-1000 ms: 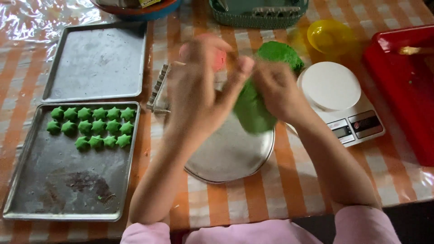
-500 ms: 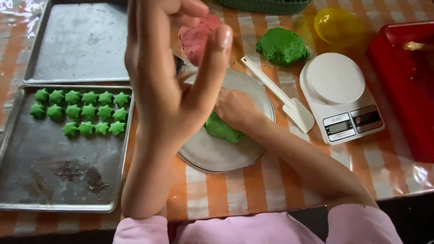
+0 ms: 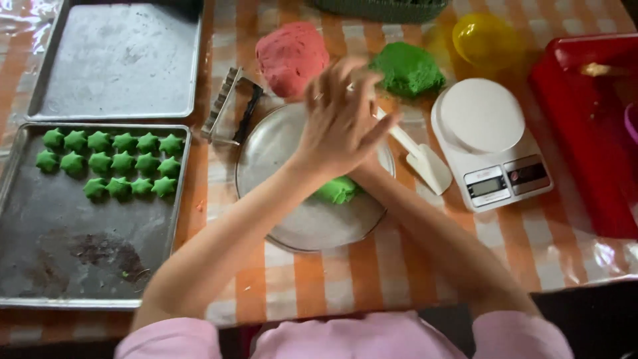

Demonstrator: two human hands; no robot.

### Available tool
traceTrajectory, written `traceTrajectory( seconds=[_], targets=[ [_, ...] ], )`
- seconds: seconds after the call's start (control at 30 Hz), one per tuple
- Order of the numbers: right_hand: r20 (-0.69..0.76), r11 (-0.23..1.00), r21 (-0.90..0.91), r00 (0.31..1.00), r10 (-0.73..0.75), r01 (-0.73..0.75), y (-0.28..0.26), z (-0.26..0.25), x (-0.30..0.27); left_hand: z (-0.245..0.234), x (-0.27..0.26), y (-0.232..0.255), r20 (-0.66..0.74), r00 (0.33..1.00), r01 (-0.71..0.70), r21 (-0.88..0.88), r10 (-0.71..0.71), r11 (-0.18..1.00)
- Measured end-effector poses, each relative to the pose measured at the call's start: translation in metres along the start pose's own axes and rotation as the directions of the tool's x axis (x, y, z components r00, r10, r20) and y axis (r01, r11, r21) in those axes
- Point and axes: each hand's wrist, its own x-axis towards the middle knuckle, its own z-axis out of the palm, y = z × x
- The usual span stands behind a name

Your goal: Kneading a small piece of green dough by hand on a metal plate in a bakery setting.

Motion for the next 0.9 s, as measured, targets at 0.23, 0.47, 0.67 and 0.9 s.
traceTrajectory(
  seconds=[0.23, 0.47, 0.67, 0.9],
  targets=[
    [-0.182, 0.939, 0.343, 0.983, 0.037, 0.028, -0.005, -0.019, 0.01, 0.036, -0.035, -0.054, 0.067, 0.96, 0.281, -0.16, -0.273, 0.946],
    [-0.289, 0.947, 0.112, 0.922, -0.259, 0.301, -0.05, -0.046, 0.01, 0.017, -0.05, -0.051, -0.415, 0.91, -0.09, -0.237, -0.017, 0.967],
    [0.052, 0.541, -0.37, 0.598, -0.8, 0.755, -0.058, -0.041, -0.014, 0.024, -0.056, -0.07, -0.409, 0.656, 0.259, -0.668, -0.635, 0.698],
    [0.322, 0.718, -0.347, 0.795, -0.514, 0.604, -0.065, -0.026, -0.005, 0.041, -0.062, -0.118, -0.215, 0.373, 0.095, -0.959, -0.903, 0.267]
  ],
)
